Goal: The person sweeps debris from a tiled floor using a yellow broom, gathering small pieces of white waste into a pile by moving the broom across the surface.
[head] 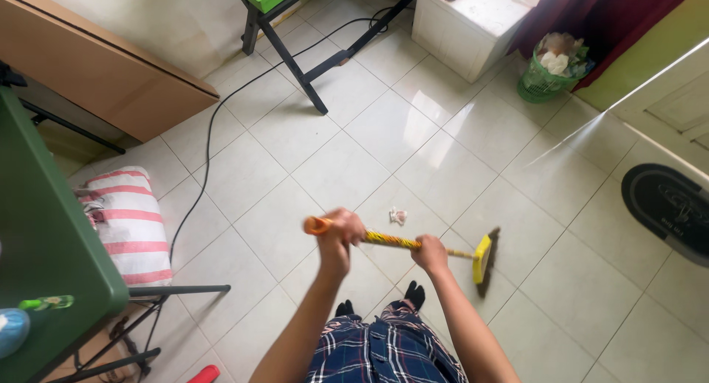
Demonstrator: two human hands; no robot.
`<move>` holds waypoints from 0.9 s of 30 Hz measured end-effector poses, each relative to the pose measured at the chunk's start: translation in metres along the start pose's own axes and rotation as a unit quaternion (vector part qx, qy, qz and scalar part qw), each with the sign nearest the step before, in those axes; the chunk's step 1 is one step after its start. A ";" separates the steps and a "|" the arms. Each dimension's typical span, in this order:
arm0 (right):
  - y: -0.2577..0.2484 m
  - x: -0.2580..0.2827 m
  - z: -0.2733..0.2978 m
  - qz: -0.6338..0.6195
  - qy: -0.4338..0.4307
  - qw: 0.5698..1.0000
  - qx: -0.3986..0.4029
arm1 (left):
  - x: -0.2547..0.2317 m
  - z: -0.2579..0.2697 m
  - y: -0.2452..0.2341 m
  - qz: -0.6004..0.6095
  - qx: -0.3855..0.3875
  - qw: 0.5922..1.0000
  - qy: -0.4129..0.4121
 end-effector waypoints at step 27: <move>-0.090 0.000 -0.060 0.016 -0.162 0.987 0.015 | 0.003 -0.004 0.085 -0.028 -0.080 0.987 0.136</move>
Point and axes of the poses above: each hand's wrist, its own z-axis away from the middle knuckle, its own y-axis out of the palm, x = y × z, the point moved 10 cm from there along -z, towards the middle knuckle, and after that the axes turned 12 degrees about z, right-handed, at the moved point
